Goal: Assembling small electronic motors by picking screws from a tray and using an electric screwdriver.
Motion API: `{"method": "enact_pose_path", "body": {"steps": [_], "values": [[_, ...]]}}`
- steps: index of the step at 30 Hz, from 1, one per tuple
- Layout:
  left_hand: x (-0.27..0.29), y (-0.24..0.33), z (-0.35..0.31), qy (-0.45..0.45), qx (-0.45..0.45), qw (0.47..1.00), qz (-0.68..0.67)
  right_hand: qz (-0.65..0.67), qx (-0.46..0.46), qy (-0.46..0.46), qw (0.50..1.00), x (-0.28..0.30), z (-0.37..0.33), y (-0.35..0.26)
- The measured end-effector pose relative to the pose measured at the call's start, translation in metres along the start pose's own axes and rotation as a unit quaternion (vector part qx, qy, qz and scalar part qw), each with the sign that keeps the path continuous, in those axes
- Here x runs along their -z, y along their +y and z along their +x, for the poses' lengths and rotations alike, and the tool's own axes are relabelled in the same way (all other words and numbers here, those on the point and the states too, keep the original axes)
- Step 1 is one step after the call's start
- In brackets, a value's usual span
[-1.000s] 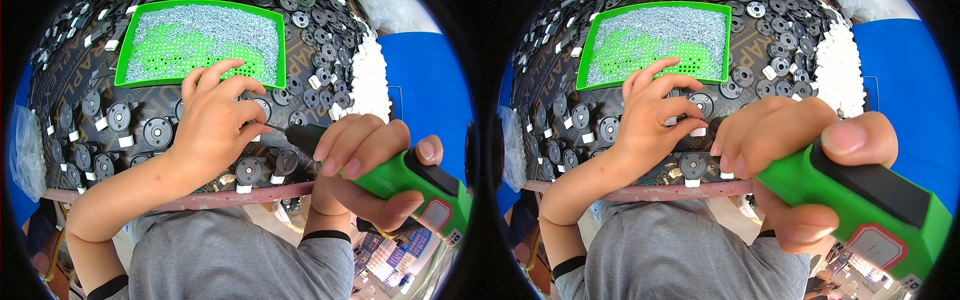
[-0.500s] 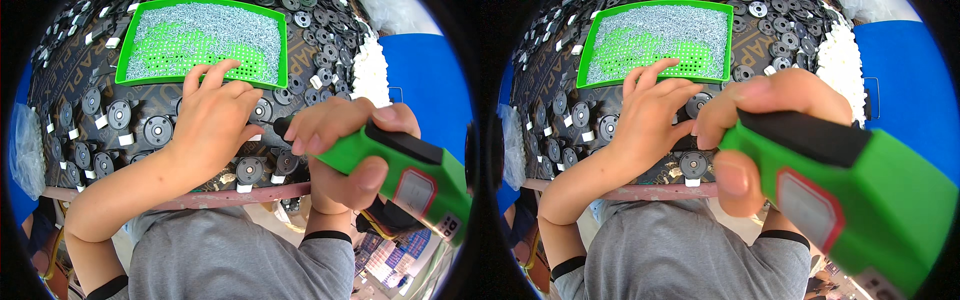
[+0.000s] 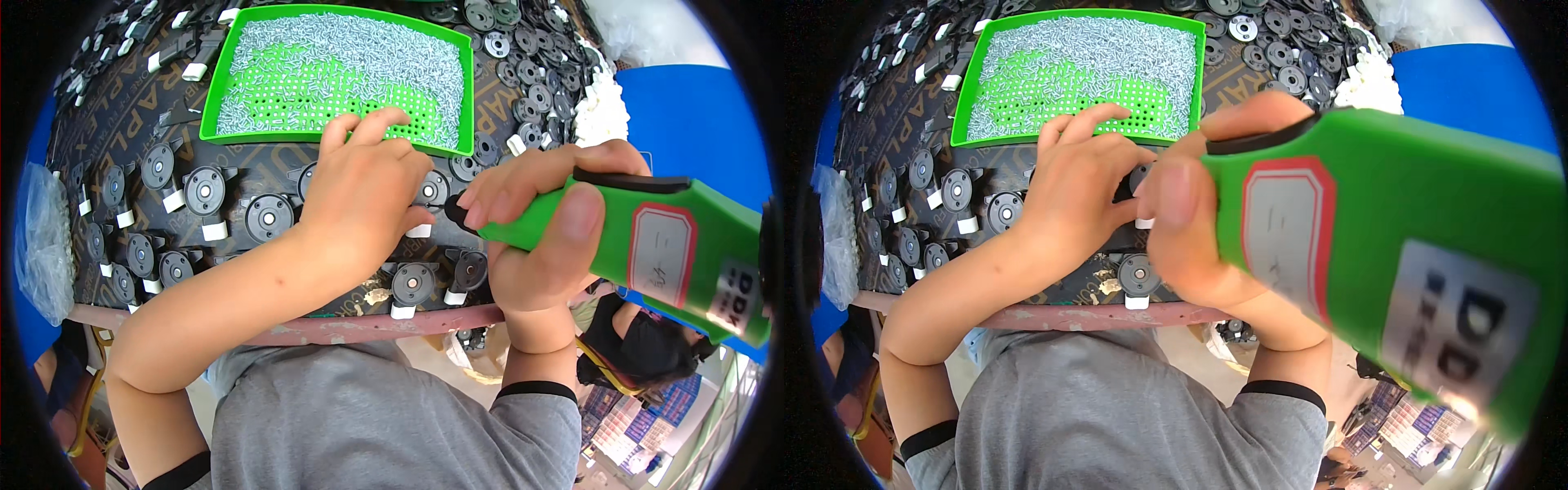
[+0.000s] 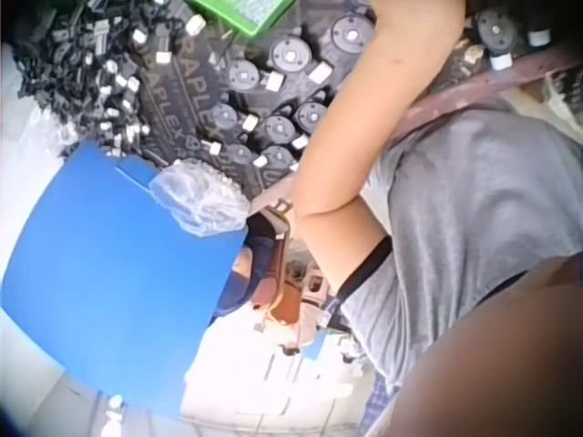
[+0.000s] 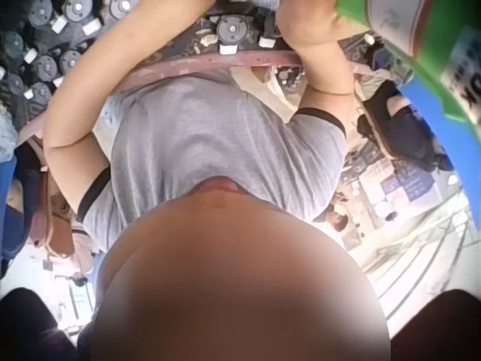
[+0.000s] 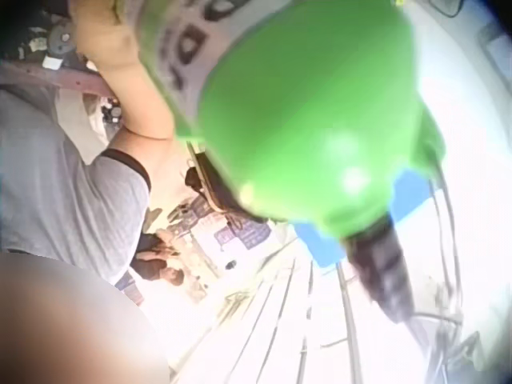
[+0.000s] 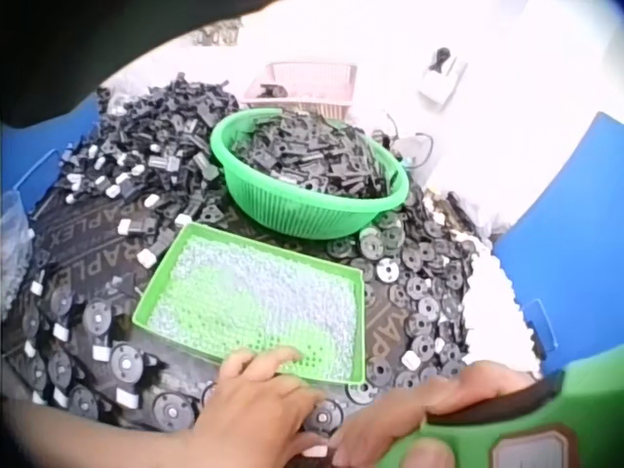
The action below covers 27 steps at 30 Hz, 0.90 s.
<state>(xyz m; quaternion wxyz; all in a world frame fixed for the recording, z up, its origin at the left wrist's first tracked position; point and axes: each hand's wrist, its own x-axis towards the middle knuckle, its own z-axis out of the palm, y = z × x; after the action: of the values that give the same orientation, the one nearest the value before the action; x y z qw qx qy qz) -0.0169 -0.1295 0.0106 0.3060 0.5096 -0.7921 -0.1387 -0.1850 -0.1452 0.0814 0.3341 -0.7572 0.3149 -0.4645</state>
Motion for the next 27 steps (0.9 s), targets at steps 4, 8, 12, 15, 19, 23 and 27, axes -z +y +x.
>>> {"method": "enact_pose_path", "body": {"steps": [4,8,12,15,19,23,27], "values": [[0.002,0.001,-0.003,-0.014,0.008,1.000,0.012,0.072,0.035,0.026,0.996,-0.004,0.011,-0.005],[0.006,0.001,-0.006,-0.039,0.005,0.999,0.008,0.072,0.129,0.169,0.975,0.004,0.039,0.012],[0.004,-0.001,-0.011,0.038,-0.006,0.999,-0.028,0.130,0.041,0.129,0.982,-0.008,0.060,0.028],[0.006,-0.002,-0.011,0.032,-0.005,0.999,-0.041,0.161,0.045,0.118,0.979,-0.017,0.059,0.045],[0.005,-0.005,-0.011,0.029,-0.009,0.999,-0.034,0.144,0.026,0.123,0.981,-0.025,0.054,0.052],[0.009,-0.004,-0.010,-0.011,0.009,1.000,-0.027,0.126,0.042,0.125,0.983,-0.028,0.054,0.054],[0.009,-0.004,-0.009,-0.008,0.007,0.999,-0.032,0.121,0.044,0.123,0.984,-0.026,0.054,0.054]]}}
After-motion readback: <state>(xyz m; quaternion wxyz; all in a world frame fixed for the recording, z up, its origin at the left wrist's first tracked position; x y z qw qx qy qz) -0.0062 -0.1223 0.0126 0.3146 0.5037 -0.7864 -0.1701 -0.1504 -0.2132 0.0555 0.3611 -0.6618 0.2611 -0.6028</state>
